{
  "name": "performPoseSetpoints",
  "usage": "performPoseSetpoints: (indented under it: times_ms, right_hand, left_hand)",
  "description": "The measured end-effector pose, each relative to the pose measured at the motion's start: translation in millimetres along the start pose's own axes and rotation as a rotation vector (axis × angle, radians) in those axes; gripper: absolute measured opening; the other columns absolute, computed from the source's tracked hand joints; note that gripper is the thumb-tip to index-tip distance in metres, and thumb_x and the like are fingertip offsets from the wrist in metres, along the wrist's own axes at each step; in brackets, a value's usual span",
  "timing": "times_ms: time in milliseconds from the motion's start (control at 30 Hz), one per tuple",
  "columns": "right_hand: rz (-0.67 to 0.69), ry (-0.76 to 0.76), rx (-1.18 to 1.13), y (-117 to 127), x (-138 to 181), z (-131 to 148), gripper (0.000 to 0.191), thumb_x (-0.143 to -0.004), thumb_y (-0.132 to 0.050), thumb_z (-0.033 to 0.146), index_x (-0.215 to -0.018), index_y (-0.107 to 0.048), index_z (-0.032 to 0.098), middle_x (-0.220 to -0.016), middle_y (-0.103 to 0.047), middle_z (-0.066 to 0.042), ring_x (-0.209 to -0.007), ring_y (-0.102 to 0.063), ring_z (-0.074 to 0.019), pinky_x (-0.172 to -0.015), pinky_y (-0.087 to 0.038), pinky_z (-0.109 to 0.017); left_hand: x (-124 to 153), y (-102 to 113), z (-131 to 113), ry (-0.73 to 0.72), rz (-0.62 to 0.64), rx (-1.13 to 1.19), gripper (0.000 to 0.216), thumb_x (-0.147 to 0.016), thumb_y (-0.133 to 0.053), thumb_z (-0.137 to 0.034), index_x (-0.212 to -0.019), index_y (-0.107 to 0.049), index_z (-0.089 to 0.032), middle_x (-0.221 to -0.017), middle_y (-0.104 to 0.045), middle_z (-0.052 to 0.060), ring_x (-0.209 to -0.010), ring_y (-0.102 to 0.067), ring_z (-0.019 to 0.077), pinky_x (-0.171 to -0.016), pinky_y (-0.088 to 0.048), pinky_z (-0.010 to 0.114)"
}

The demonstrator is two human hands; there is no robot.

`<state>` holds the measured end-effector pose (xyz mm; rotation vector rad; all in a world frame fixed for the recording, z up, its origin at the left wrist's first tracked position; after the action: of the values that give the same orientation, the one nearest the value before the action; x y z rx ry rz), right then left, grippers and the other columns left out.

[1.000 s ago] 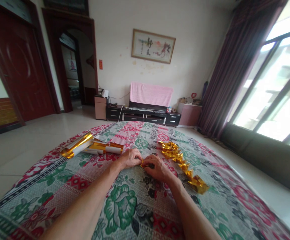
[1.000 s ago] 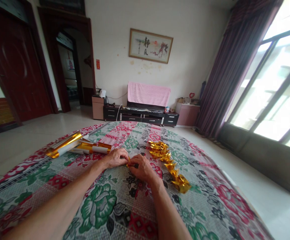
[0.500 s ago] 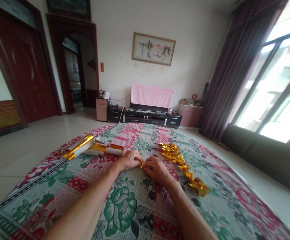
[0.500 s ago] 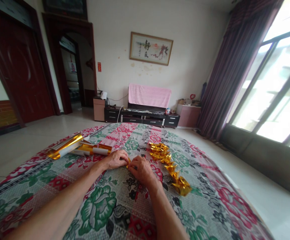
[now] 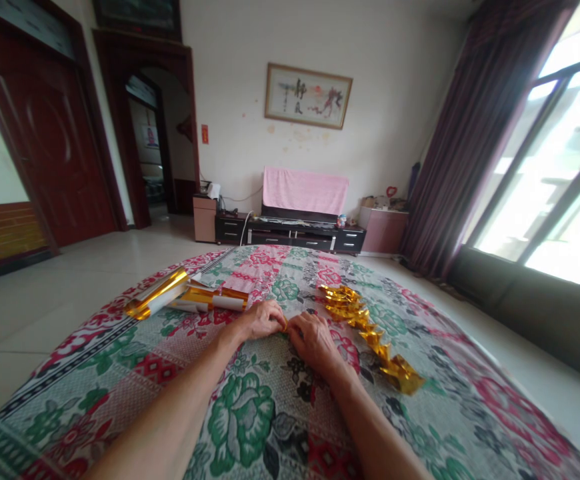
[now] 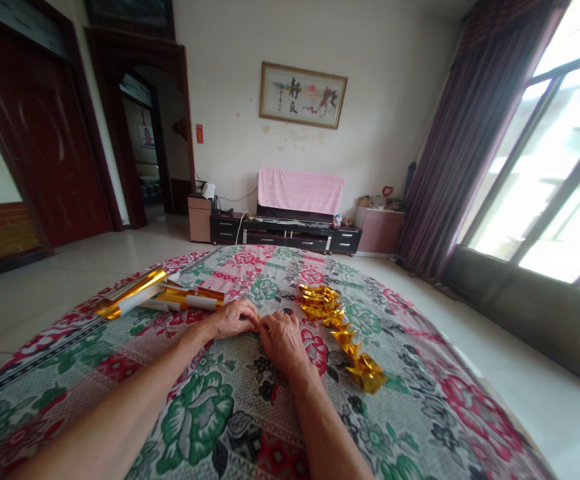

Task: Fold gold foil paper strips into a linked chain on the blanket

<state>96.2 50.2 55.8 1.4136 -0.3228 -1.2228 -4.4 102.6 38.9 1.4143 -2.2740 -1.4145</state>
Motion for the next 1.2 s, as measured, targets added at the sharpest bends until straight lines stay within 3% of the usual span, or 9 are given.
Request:
performPoseSetpoints:
  times_ms: [267, 533, 1200]
  right_hand:
    - [-0.02, -0.086, 0.019, -2.1, -5.7, -3.8, 0.014, -0.081, -0.048, 0.018, -0.075, -0.061, 0.018, -0.067, -0.059, -0.001, -0.066, -0.052, -0.011, -0.064, -0.028, -0.021]
    - [-0.004, -0.073, -0.012, -7.8, -7.5, -6.6, 0.021, -0.081, -0.045, 0.017, -0.082, -0.066, 0.02, -0.07, -0.059, -0.002, -0.068, -0.053, -0.0113, -0.063, -0.032, -0.019]
    - [0.002, -0.126, -0.008, -8.5, -9.7, -13.2, 0.02, -0.078, -0.047, 0.019, -0.072, -0.066, 0.019, -0.068, -0.06, -0.001, -0.062, -0.053, -0.0096, -0.057, -0.03, -0.019]
  left_hand:
    - [-0.8, 0.6, 2.7, 0.012, -0.012, -0.019, 0.013, -0.066, -0.06, -0.016, -0.072, -0.072, -0.018, -0.086, -0.063, 0.003, -0.079, -0.058, 0.0125, -0.078, -0.045, 0.021]
    - [-0.7, 0.5, 2.1, -0.006, -0.024, -0.021, 0.014, -0.068, -0.058, -0.018, -0.072, -0.071, -0.017, -0.083, -0.065, 0.004, -0.078, -0.059, 0.0125, -0.075, -0.045, 0.021]
    - [-0.8, 0.6, 1.0, -0.001, -0.003, -0.024, 0.013, -0.067, -0.058, -0.017, -0.069, -0.071, -0.018, -0.085, -0.065, 0.003, -0.077, -0.058, 0.0123, -0.076, -0.045, 0.021]
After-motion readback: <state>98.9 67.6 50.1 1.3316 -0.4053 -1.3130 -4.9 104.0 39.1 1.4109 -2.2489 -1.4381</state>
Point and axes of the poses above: each hand's wrist, its own x-axis away from the middle knuckle, its own y-axis out of the back of the hand, z = x × y, the point moved 8 cm from there along -x, towards the middle knuckle
